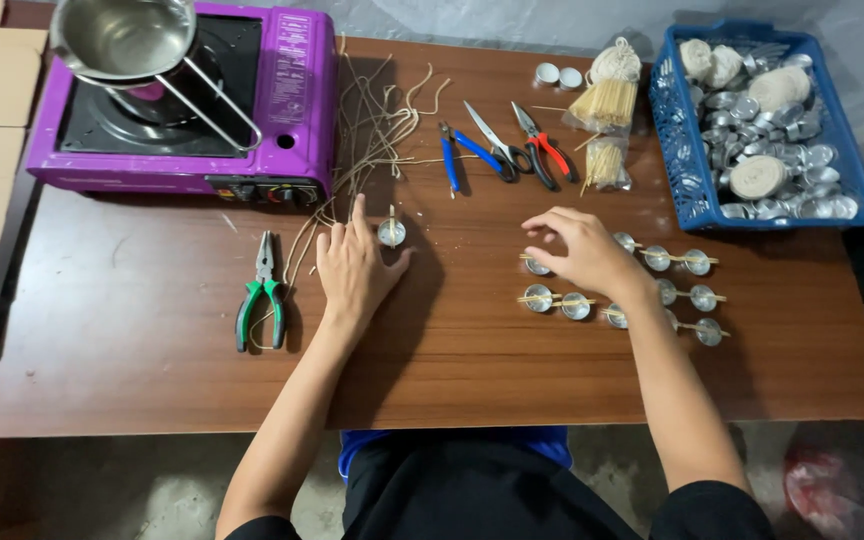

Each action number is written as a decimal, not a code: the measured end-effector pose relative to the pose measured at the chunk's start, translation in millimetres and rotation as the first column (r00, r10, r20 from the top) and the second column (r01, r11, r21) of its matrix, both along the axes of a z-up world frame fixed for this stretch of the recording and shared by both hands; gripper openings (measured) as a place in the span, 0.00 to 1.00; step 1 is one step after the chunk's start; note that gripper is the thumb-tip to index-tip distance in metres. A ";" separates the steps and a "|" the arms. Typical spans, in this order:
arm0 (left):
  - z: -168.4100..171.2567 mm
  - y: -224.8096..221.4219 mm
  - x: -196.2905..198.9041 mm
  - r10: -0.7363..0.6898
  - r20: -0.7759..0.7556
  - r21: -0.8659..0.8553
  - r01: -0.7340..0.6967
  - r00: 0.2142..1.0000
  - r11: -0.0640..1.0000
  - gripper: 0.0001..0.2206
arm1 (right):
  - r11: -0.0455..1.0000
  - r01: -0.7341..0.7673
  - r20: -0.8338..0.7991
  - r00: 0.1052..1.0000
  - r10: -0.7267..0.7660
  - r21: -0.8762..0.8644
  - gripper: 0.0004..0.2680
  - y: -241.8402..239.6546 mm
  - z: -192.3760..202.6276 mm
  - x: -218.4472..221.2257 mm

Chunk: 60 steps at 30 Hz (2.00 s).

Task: Arranging wicks in metal molds and pouring melted wax into them to create small candles.

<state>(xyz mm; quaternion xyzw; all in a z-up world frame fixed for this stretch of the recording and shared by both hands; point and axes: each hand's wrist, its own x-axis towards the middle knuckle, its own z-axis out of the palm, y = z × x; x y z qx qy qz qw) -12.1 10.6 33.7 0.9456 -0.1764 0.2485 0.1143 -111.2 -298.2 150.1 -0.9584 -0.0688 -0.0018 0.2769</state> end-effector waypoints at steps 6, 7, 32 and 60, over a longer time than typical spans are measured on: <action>39.4 34.9 -19.6 -0.138 -0.107 -0.176 0.118 0.985 0.977 0.36 | 0.883 -0.025 -0.093 0.993 0.077 0.468 0.18 35.7 -14.7 45.3; 42.7 50.2 -21.7 -0.125 -0.106 -0.174 0.106 0.986 0.979 0.36 | 0.882 -0.037 -0.092 0.992 0.090 0.470 0.18 43.8 -16.3 56.6; -14.2 168.2 -45.6 0.211 -0.094 -0.451 -0.230 0.973 0.862 0.13 | 0.361 0.183 -0.348 0.811 0.470 0.914 0.18 300.7 6.4 286.8; 146.9 88.1 61.5 -0.253 -0.162 -0.967 -0.103 0.954 0.233 0.20 | 0.344 0.019 -0.132 0.943 0.306 0.939 0.10 320.7 22.6 253.4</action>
